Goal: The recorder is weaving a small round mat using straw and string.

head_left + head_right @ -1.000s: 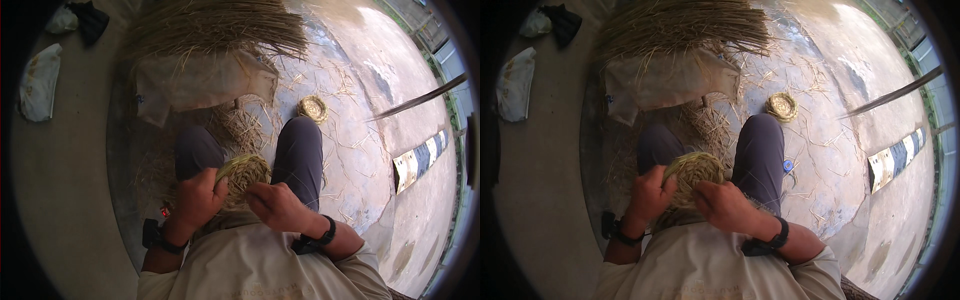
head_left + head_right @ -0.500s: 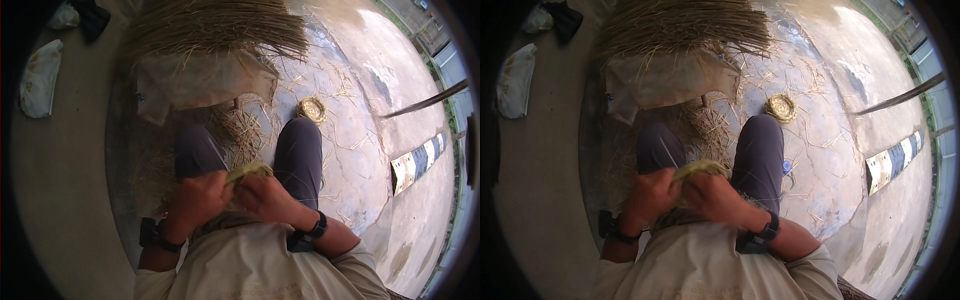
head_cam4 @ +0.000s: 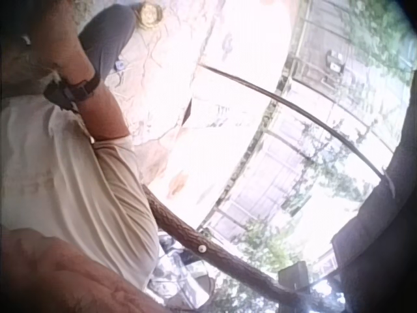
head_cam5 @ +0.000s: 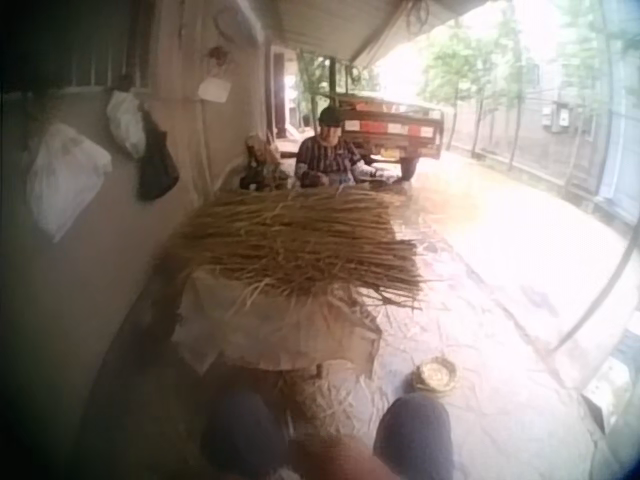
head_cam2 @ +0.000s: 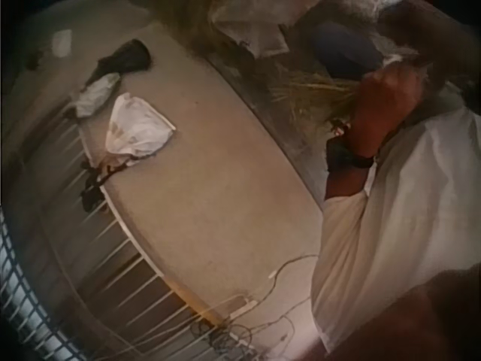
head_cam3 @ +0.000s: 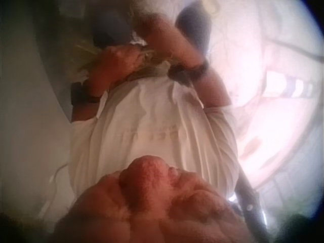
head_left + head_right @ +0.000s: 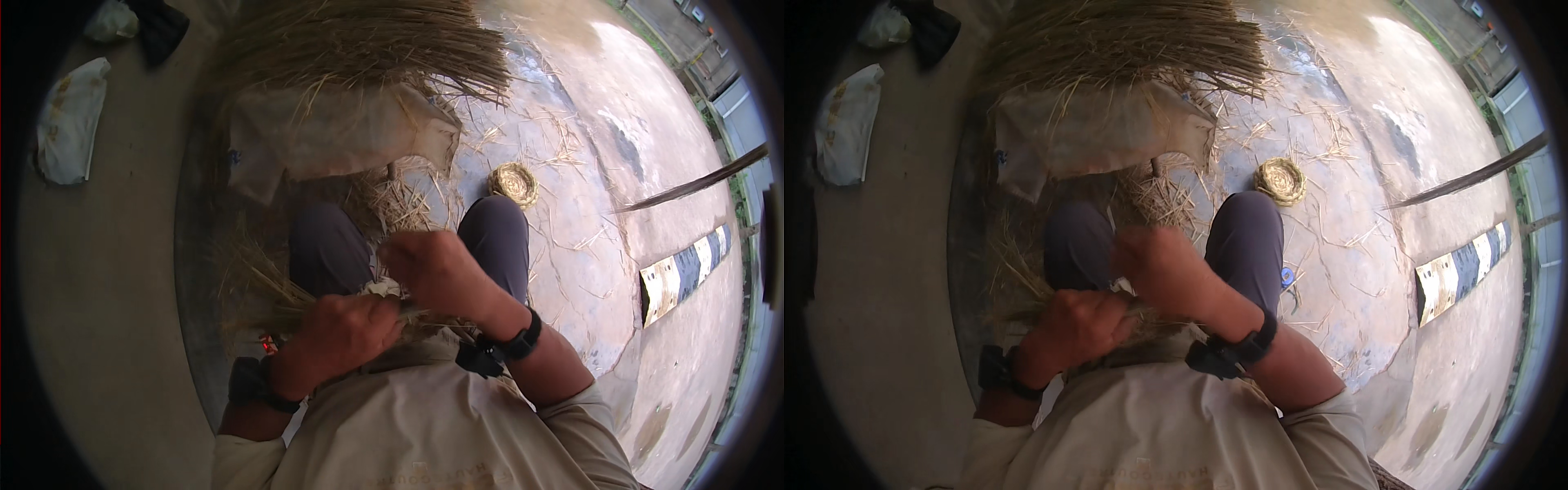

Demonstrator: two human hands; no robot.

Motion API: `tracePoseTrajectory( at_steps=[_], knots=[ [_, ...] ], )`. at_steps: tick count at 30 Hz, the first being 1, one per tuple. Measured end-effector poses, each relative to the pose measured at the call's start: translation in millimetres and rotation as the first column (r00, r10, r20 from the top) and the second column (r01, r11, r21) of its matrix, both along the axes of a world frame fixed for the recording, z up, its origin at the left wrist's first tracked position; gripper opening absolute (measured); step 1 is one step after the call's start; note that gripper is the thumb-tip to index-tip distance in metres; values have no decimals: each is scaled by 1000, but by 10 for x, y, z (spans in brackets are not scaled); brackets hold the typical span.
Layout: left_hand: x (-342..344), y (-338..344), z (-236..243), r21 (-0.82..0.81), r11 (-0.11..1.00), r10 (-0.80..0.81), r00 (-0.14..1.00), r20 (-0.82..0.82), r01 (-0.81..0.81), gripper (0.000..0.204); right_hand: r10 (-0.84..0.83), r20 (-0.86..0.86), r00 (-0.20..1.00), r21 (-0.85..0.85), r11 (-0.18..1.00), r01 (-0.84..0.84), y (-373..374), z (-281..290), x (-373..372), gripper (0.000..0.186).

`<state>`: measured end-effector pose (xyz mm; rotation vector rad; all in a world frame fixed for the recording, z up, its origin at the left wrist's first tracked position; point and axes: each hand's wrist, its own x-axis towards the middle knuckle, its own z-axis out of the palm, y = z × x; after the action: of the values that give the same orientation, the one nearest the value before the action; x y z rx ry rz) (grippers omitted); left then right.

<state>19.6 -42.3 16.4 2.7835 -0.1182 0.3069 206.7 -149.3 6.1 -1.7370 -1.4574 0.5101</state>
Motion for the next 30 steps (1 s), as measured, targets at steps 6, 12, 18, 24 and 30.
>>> tracePoseTrajectory(
  at_steps=[6, 12, 18, 24, 30],
  knots=[
    [-38, 133, -13, -31, 999, -11, 1000, -7, 10, 21, -1, -399, 917, 170, 983, 75, -99, 61, -106, 23],
    [-192, 498, 159, -4, 984, 178, 974, -138, -180, 17, 377, -900, -221, 260, 868, 423, -618, 406, 377, 26],
    [-1142, 1417, 447, 226, 812, 578, 797, -177, -539, 16, 1, -975, 222, 178, 604, 777, -2406, 27, 1796, 24],
    [-1344, 1555, 482, 165, 794, 608, 763, -222, -585, 18, -520, -699, 491, 292, 419, 859, -3946, -412, 2460, 34],
    [-400, 738, 325, -232, 950, 149, 956, -252, -209, 17, -241, -270, 932, 285, 905, 316, -1355, -114, 627, 27]
  ],
)
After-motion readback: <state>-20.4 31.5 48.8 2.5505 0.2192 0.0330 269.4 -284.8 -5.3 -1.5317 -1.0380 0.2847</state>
